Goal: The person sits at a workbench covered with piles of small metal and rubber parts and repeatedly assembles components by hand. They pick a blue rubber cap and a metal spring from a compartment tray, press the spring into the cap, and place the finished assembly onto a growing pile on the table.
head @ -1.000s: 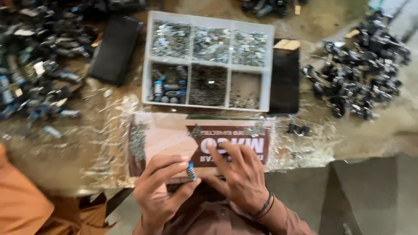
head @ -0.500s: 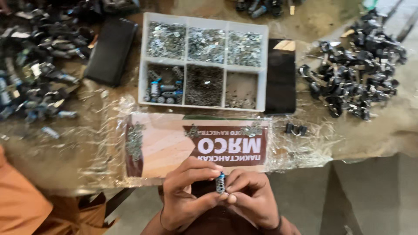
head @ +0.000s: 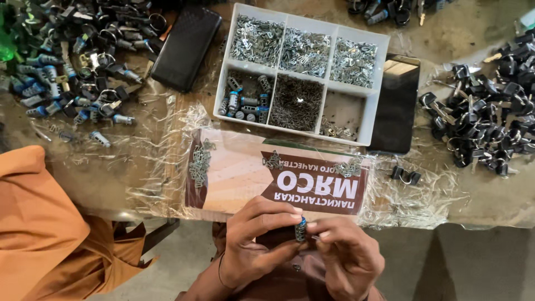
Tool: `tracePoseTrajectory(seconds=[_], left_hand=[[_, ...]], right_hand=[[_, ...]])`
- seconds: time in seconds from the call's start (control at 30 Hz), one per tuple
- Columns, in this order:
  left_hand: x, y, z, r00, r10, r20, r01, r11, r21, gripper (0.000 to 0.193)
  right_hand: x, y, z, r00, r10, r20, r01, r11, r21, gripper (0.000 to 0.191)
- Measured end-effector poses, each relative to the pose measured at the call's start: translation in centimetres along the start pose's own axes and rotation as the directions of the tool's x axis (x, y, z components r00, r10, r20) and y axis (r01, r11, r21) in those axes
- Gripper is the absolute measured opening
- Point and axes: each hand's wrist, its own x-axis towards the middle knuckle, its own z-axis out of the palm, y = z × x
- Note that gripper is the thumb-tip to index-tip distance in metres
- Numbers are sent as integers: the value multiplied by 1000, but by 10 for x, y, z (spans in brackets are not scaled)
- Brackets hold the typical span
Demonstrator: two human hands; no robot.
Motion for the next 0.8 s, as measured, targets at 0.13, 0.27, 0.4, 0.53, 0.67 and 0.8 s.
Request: tracePoseTrajectory(seconds=[0.13,0.27,0.4,0.53,0.67,0.8], left_hand=[[0,2,2,999,39,2,-39,998,56,44],[1,2,3,999,33,14,-34,998,59,45],[2,2,6,999,21,34,-23,999,31,47],[4,0,12,999,38,23,-40,997,69,46],[4,-4,12,996,78,30,-80,993,82,44],[-1,-7,-2,997,65,44,-64,997,-32,43]], right_hand=[[-4,3,2,999,37,34,-34,996,-78,12],[-7,4,0,999,38,15,-37,996,-86,10],[-5,1,-4,999,37,16,-36,998,-53,9],[-3,1,-6,998,-52,25,56,971,-232,13],[4,2,-18,886,396,242,-461,807,369,24],[17,4,-15,789,533,304,-613,653,444,20]])
